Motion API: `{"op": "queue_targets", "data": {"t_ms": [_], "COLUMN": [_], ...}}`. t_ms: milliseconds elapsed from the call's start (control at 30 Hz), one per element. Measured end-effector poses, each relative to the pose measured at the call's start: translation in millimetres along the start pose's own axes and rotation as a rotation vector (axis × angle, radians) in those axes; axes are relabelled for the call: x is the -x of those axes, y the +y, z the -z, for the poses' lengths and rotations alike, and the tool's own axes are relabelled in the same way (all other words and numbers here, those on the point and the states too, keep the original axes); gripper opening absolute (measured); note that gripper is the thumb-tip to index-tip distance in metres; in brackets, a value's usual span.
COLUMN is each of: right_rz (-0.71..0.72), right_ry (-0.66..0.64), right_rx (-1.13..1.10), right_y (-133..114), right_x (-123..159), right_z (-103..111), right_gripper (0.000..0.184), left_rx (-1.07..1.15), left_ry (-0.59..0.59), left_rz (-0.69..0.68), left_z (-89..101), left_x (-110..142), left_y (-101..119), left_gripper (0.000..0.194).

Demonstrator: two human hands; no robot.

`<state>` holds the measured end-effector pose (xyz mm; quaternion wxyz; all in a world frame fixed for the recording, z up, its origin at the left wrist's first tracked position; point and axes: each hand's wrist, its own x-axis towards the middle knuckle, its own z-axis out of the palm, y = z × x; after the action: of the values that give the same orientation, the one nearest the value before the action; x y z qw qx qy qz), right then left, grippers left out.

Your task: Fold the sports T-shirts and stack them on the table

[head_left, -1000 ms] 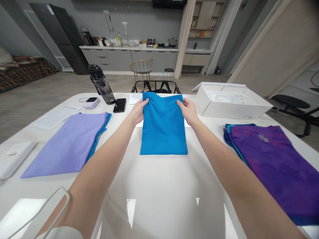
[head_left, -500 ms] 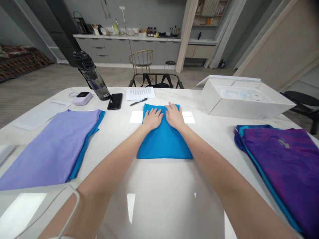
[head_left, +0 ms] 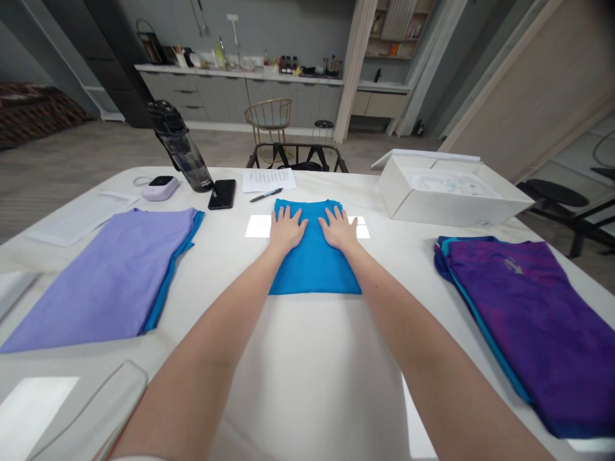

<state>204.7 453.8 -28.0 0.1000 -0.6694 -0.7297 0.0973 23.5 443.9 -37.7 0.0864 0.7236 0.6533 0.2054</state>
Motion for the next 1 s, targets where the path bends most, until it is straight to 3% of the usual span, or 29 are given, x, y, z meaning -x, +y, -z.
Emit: {"op": "queue_targets", "data": {"t_ms": [133,267,400,633,800,1000], "right_rz": [0.117,-0.024,-0.062,0.001,0.022,0.004], "right_ry": [0.100,0.001,0.035,0.083,0.037,-0.038], "right_rx": [0.051,-0.058,-0.041,0.032,0.063,0.070], "right_y": [-14,-33,-44,-33,-26,-21], "right_x": [22,52,88,145,172,195], "right_z": [3,-1,-9,-6,-1,3], "right_gripper": [0.052,0.054,0.058,0.060,0.062,0.068], "left_rx": [-0.009,0.011,0.016,-0.145,-0.179,-0.161], "left_ry": [-0.019,-0.043,-0.031,-0.065,-0.124,-0.179], "left_rz": [-0.153,-0.037,0.052,0.030,-0.047,-0.016], "left_z": [2.5,1.6,3.5,18.4,30.4,40.5], "left_x": [20,49,81,130,157,181], "left_y": [13,27,32,25,19,22], "left_gripper": [0.044,0.050,0.058,0.067,0.070,0.079]}}
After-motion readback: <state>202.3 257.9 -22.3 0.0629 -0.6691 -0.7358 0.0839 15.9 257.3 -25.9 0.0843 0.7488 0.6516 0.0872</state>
